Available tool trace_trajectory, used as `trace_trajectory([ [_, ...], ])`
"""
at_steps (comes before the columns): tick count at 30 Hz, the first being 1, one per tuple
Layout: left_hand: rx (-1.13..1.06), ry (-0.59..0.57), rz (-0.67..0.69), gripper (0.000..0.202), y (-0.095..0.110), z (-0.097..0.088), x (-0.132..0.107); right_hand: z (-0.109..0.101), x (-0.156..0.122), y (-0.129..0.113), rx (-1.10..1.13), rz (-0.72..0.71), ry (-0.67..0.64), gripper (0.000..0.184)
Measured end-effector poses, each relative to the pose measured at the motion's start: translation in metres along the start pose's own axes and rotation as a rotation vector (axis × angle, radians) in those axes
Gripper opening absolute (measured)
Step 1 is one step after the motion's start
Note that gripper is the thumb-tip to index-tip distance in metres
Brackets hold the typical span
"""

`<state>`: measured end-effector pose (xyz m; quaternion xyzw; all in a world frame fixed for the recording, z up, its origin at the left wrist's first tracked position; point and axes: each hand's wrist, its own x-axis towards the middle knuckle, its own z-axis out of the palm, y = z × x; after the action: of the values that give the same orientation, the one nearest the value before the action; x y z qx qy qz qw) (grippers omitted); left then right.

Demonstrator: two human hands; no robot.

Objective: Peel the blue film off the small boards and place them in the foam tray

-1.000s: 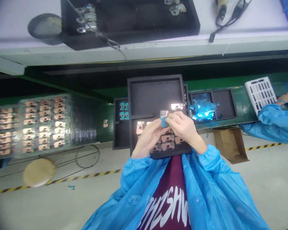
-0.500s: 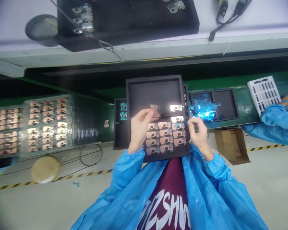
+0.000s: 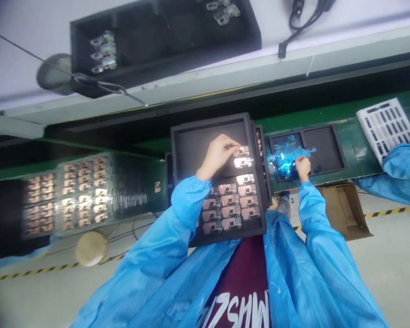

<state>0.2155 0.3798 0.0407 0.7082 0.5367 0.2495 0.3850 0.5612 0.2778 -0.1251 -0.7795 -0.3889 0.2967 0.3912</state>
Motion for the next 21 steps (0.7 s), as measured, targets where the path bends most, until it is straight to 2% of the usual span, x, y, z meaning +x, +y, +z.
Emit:
trace_trajectory([
  [2,-0.018,0.036,0.014,0.013,0.004,-0.004,-0.008,0.004,0.003,-0.001,-0.106,-0.001,0.035,0.022],
  [3,-0.044,0.058,0.014,0.016,0.004,-0.011,-0.014,0.005,0.004,-0.003,-0.168,0.035,0.050,0.022],
  [4,-0.077,0.090,0.011,0.021,0.001,-0.024,-0.021,0.006,0.006,-0.006,-0.226,0.055,0.051,0.021],
  [6,-0.142,0.199,-0.020,0.027,-0.016,-0.061,-0.042,0.007,0.008,-0.014,-0.354,0.095,0.029,0.018],
  [9,-0.155,0.494,-0.199,0.028,-0.068,-0.128,-0.092,0.005,0.012,-0.028,-0.566,0.128,-0.033,0.028],
  [11,-0.033,0.649,-0.468,0.032,-0.113,-0.157,-0.127,0.003,0.014,-0.036,-0.676,0.120,-0.081,0.035],
  [12,0.039,0.663,-0.618,0.032,-0.135,-0.163,-0.140,0.002,0.014,-0.040,-0.723,0.107,-0.098,0.038],
  [14,0.126,0.582,-0.853,0.029,-0.174,-0.159,-0.157,-0.002,0.013,-0.045,-0.801,0.070,-0.108,0.044],
  [16,0.108,0.479,-0.963,0.032,-0.204,-0.139,-0.159,-0.007,0.009,-0.047,-0.845,0.009,-0.080,0.047],
  [18,0.082,0.448,-1.031,0.045,-0.224,-0.115,-0.157,-0.016,0.001,-0.047,-0.836,-0.065,-0.036,0.050],
  [21,0.080,0.430,-1.134,0.057,-0.240,-0.087,-0.160,-0.033,-0.016,-0.046,-0.787,-0.152,0.010,0.054],
])
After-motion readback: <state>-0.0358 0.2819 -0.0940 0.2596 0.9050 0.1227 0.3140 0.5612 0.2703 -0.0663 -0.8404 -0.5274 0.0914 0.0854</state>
